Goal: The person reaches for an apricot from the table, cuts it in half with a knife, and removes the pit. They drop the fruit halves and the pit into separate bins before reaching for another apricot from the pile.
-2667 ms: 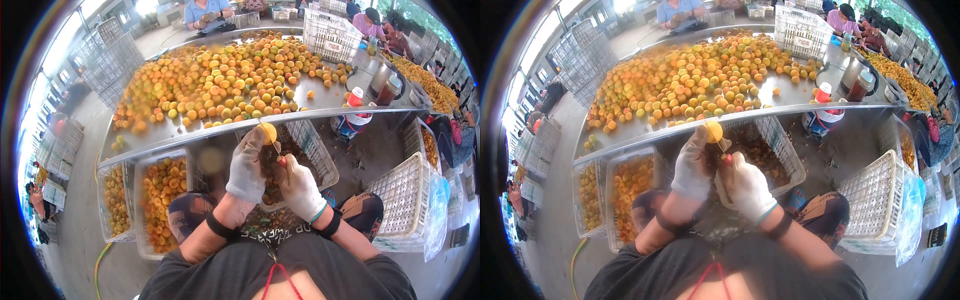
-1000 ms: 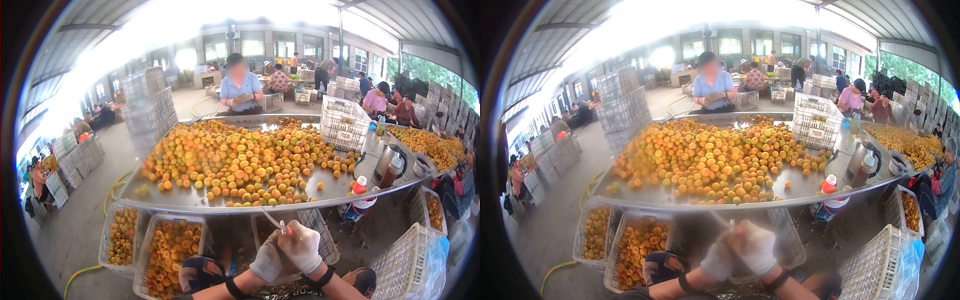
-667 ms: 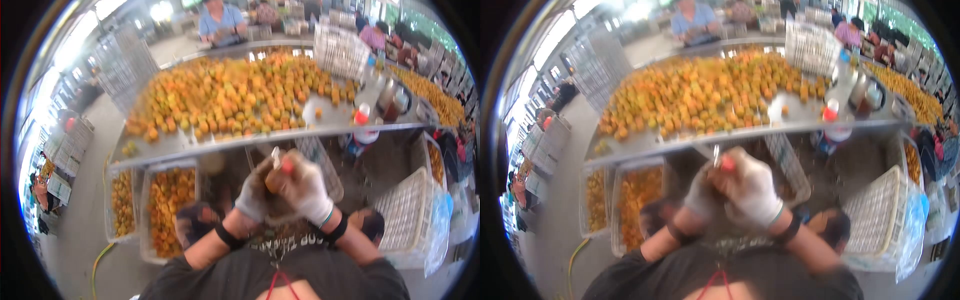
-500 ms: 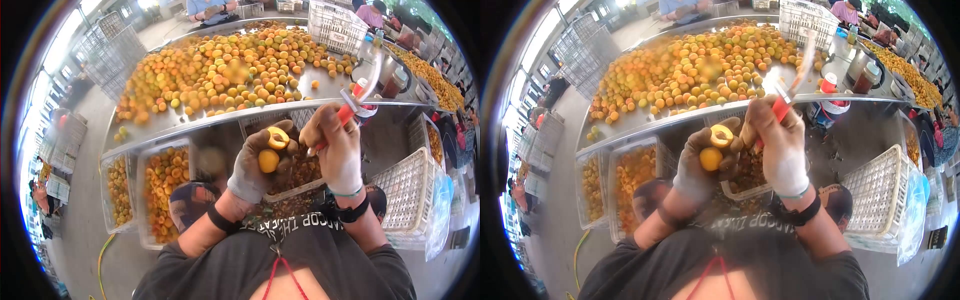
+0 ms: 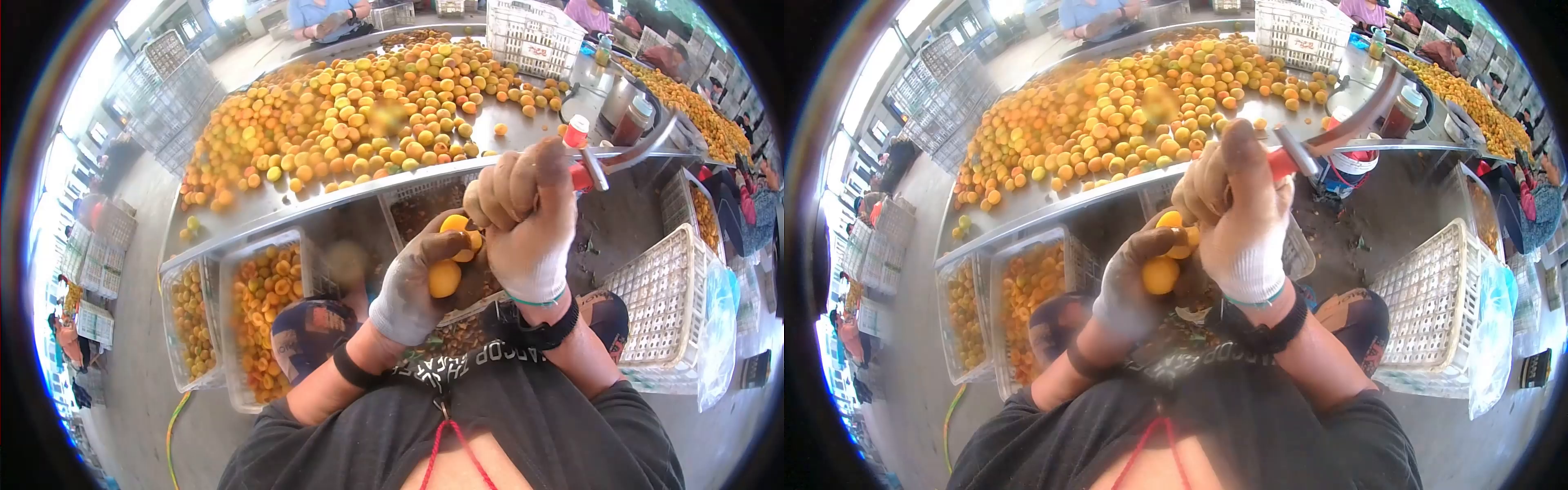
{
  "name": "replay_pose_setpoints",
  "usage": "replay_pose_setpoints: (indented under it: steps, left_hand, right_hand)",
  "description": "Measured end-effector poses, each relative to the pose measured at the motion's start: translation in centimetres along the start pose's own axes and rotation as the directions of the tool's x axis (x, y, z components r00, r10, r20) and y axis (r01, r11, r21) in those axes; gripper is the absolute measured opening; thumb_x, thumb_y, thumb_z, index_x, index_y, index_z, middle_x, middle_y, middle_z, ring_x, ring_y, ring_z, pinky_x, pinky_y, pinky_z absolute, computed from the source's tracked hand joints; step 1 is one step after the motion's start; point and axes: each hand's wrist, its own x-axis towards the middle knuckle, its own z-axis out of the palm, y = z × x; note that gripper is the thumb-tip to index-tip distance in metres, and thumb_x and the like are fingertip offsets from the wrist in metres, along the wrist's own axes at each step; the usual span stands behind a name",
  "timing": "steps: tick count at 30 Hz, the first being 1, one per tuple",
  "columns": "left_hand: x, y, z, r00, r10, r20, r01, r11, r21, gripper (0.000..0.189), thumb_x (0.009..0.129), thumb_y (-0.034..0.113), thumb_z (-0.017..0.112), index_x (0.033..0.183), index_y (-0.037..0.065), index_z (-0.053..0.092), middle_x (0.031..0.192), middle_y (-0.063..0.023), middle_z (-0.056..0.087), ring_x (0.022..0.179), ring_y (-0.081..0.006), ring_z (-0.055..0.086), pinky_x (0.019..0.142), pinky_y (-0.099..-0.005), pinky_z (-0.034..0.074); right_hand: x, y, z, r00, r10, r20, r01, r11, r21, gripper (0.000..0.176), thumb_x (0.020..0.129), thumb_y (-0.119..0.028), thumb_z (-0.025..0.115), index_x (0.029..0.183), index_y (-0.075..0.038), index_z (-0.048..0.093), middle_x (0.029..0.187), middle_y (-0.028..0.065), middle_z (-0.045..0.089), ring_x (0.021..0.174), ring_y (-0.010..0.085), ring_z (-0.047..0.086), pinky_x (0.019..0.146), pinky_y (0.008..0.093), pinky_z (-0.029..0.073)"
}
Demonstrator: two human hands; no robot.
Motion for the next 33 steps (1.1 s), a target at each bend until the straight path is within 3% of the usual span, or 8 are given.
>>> replay_pose_setpoints:
  steps: [7,15,17,19,23,25,31,33]
  left_hand:
    - [-0.1,-0.5,0.2,0.993,0.077,-0.093,-0.055,0.975,0.217,0.033,0.093,0.005,0.052,0.126,0.004,0.052,0.112,-0.0038,0.057,0.097,-0.0086,0.056,0.084,-0.0229,0.049]
    - [0.1,-0.3,-0.7,0.99,0.085,-0.114,-0.061,0.979,0.197,0.031,0.092,0.012,0.052,0.122,0.005,0.054,0.107,-0.0062,0.058,0.09,-0.0113,0.059,0.078,-0.0259,0.051]
    - [0.4,0.0,-0.6,0.989,0.092,-0.115,-0.065,0.974,0.219,0.031,0.092,0.013,0.052,0.122,0.005,0.055,0.106,-0.0069,0.059,0.088,-0.012,0.06,0.076,-0.0263,0.052]
    - [0.4,0.3,0.0,0.967,0.132,-0.217,-0.059,0.947,0.316,0.036,0.09,0.022,0.052,0.121,0.003,0.054,0.083,-0.0062,0.059,0.06,-0.0125,0.053,0.056,-0.0237,0.041]
    - [0.2,0.2,0.2,0.973,0.07,-0.218,-0.004,0.957,0.289,0.034,0.093,0.022,0.051,0.121,0.004,0.055,0.084,-0.0057,0.059,0.06,-0.0118,0.052,0.056,-0.0229,0.04]
    - [-0.1,-0.3,-0.3,0.979,0.121,-0.162,-0.056,0.932,0.357,0.03,0.096,0.02,0.049,0.12,0.004,0.055,0.098,-0.0029,0.056,0.091,-0.0073,0.054,0.072,-0.023,0.049]
    - [0.3,-1.3,-1.2,0.921,0.292,-0.259,-0.101,0.819,0.564,0.025,0.099,0.019,0.049,0.121,0.008,0.055,0.1,-0.002,0.056,0.099,-0.0099,0.054,0.077,-0.0276,0.051]
    - [0.0,-1.9,-0.2,0.906,0.23,-0.356,-0.134,0.952,0.275,0.023,0.1,0.013,0.052,0.122,0.007,0.054,0.099,-0.0018,0.055,0.095,-0.011,0.052,0.079,-0.0266,0.05]
  right_hand:
    - [-0.5,0.0,0.4,0.998,0.058,0.038,-0.052,0.988,-0.143,0.054,0.105,-0.039,0.043,0.059,-0.014,0.028,0.055,-0.0042,0.027,0.047,0.0088,0.025,0.047,0.0269,0.024]
    - [0.1,0.1,-1.1,0.963,0.27,0.009,-0.268,0.948,0.171,0.05,0.104,-0.036,0.046,0.06,-0.014,0.034,0.056,-0.0033,0.031,0.05,0.0103,0.03,0.051,0.0282,0.029]
    - [0.3,0.1,-1.0,0.939,0.341,-0.039,-0.343,0.936,-0.084,0.041,0.102,-0.032,0.047,0.067,-0.011,0.041,0.061,-0.0014,0.034,0.057,0.0128,0.037,0.059,0.0311,0.036]
    - [0.7,-0.8,0.5,0.962,0.213,-0.172,-0.245,0.95,-0.195,0.036,0.101,-0.03,0.048,0.072,-0.011,0.043,0.064,-0.0005,0.033,0.06,0.0144,0.039,0.069,0.0352,0.041]
    - [1.5,-1.1,-1.7,0.967,0.254,0.023,-0.255,0.965,0.056,0.039,0.101,-0.029,0.049,0.067,-0.011,0.041,0.059,-0.0009,0.039,0.051,0.0121,0.038,0.051,0.0294,0.035]
    - [1.4,-0.7,-1.9,0.953,0.299,0.047,-0.303,0.944,0.131,0.044,0.102,-0.031,0.048,0.063,-0.013,0.037,0.055,-0.0017,0.036,0.046,0.0113,0.033,0.045,0.0291,0.029]
    - [-0.2,1.2,-1.0,0.935,0.319,-0.152,-0.293,0.941,0.171,0.048,0.103,-0.035,0.046,0.062,-0.017,0.029,0.053,-0.005,0.022,0.043,0.0098,0.019,0.042,0.0288,0.019]
    - [-0.5,2.0,-0.6,0.912,0.332,-0.242,-0.3,0.941,0.159,0.049,0.103,-0.034,0.045,0.06,-0.016,0.028,0.051,-0.0042,0.022,0.042,0.0101,0.02,0.041,0.03,0.019]
